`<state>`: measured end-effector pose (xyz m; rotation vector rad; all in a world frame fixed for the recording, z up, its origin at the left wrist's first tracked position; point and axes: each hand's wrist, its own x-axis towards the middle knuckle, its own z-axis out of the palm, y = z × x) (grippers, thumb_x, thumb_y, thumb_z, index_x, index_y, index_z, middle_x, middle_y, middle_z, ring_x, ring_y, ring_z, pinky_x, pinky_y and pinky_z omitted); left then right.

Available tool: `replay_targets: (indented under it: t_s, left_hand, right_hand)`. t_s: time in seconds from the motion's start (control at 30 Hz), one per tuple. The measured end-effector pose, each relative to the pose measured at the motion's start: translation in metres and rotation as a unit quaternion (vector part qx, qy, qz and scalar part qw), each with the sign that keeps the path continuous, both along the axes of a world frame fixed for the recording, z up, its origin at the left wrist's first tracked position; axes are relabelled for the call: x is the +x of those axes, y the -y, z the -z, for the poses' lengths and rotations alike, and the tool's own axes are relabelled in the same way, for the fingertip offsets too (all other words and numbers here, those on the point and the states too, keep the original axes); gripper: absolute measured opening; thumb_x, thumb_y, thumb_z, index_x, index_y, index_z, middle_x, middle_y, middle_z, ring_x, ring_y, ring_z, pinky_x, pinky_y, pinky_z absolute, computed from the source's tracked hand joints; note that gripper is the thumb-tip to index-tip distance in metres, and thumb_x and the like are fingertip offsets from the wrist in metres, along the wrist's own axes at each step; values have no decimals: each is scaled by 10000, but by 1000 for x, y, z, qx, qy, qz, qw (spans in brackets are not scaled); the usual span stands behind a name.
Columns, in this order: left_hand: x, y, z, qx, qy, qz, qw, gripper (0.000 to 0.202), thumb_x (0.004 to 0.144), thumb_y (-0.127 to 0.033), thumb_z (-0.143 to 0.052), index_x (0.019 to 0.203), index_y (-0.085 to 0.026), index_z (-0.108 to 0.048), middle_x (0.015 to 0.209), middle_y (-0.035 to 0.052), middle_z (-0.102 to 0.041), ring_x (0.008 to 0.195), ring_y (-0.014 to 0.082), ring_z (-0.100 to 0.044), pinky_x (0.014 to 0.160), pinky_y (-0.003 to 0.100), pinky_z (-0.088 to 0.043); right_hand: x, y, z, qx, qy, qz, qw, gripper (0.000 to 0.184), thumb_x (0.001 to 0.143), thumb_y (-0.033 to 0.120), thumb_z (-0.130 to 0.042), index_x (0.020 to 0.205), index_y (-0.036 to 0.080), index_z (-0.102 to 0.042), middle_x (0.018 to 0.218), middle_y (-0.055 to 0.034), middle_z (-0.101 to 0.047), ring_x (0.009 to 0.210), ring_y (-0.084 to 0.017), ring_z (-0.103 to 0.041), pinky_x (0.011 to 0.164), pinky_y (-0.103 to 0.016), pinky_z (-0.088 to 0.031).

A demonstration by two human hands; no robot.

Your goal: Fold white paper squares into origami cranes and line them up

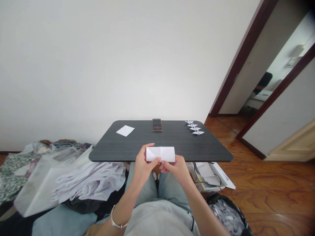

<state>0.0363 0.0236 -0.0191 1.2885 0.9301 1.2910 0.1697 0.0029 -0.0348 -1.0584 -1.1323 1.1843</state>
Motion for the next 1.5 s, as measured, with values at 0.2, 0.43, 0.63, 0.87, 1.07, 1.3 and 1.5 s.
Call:
replay_targets:
  t_s: [0.2,0.43,0.63,0.87,1.07,1.3,1.5]
  left_hand:
    - [-2,0,-3,-9,4,2,1000,544,616,-210,-705,1114,-185,-488,817,9,-619,670,145,-616,582,264,-552]
    - [-4,-2,-4,-8,8,-2,1000,557,620,-204,-710,1128,-187,-480,824,0,-605,680,138,-608,573,254,-555]
    - [-6,-3,-6,-16,9,-14,1000,572,606,-200,-715,1130,-175,-485,819,4,-610,675,133,-604,561,234,-546]
    - [-6,-5,-6,-14,-3,-34,999,548,606,-205,-715,1110,-172,-502,850,10,-596,710,138,-597,572,238,-552]
    - [-2,-5,1,-4,-8,10,1000,533,632,-217,-709,1114,-180,-486,870,10,-589,711,134,-587,583,243,-547]
    - [0,-3,2,-19,-33,40,998,548,613,-153,-706,1113,-163,-484,783,-10,-606,613,103,-582,595,231,-524]
    - [-1,-5,5,-56,-7,55,997,559,611,-158,-710,1115,-165,-467,802,-4,-609,609,115,-604,607,266,-541]
  right_hand:
    - [10,0,1,-7,-8,-15,1000,203,651,329,-700,660,133,-649,526,-28,-675,412,-119,-598,420,-207,-498]
    - [22,4,-4,-8,-17,-2,1000,262,639,357,-726,573,147,-584,515,-26,-675,402,-103,-589,420,-189,-486]
    - [32,6,-6,-3,-31,13,999,203,653,314,-723,610,144,-621,505,-15,-669,404,-89,-581,416,-165,-470]
    - [38,3,-3,1,-36,36,999,239,676,372,-710,677,150,-621,567,-22,-686,442,-97,-600,423,-166,-476]
    - [22,-1,0,17,-20,-25,999,282,703,423,-679,685,151,-610,582,-21,-679,438,-100,-590,430,-184,-473]
    - [20,-1,2,42,1,1,999,280,747,418,-636,680,148,-607,517,0,-638,400,-91,-552,409,-181,-442]
    - [19,-1,3,33,6,9,999,300,739,428,-638,656,142,-598,506,-6,-632,386,-93,-543,399,-186,-438]
